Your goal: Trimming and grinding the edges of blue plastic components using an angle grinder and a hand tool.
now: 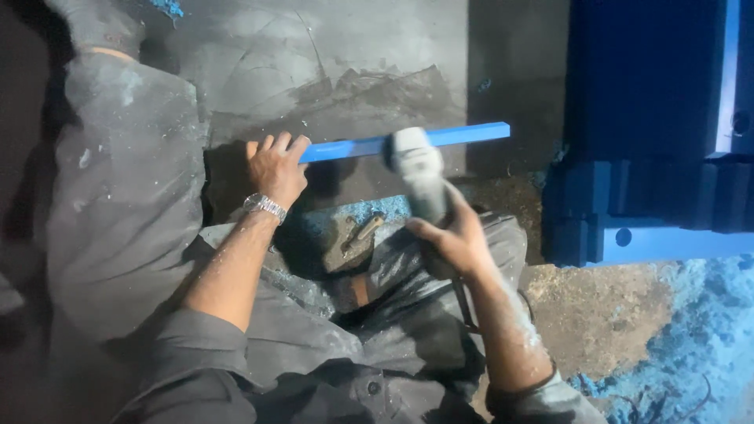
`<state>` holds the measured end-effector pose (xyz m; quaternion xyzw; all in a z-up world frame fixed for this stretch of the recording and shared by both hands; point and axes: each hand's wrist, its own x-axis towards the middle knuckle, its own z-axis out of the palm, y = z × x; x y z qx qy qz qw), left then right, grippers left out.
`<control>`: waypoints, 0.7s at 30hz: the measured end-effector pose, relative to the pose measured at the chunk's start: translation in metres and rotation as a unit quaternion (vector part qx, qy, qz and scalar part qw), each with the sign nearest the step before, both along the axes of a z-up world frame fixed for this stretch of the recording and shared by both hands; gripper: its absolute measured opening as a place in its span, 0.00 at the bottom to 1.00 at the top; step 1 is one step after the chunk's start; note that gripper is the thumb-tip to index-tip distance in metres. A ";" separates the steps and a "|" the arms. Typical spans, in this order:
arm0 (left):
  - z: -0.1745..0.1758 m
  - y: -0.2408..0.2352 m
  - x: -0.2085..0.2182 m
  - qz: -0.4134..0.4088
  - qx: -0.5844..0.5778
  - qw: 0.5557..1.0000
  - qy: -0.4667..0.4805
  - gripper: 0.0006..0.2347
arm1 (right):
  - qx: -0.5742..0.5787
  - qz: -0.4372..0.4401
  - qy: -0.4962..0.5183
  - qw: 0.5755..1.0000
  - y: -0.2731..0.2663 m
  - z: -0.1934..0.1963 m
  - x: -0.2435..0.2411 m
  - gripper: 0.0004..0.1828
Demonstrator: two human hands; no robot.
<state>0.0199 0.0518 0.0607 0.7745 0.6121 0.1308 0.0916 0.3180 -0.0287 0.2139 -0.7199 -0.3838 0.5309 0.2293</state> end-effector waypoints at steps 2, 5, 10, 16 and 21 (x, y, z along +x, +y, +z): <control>-0.012 -0.002 -0.003 -0.003 0.019 1.000 0.019 0.16 | 0.014 0.033 0.013 0.999 -0.001 -0.008 -0.002 0.49; -0.006 -0.002 -0.003 -0.004 0.022 1.000 0.021 0.16 | 0.012 0.047 0.013 0.999 0.001 -0.001 0.002 0.50; -0.009 -0.001 -0.002 -0.001 0.015 1.000 0.009 0.15 | 0.036 -0.114 -0.003 0.993 -0.002 -0.011 0.070 0.39; 0.000 0.003 0.006 0.004 -0.029 0.999 -0.038 0.15 | 0.119 -0.241 0.018 0.963 -0.019 -0.002 0.131 0.27; -0.021 -0.003 0.049 -0.003 -0.015 0.996 -0.090 0.17 | 0.125 -0.204 0.015 0.971 -0.043 0.000 0.120 0.31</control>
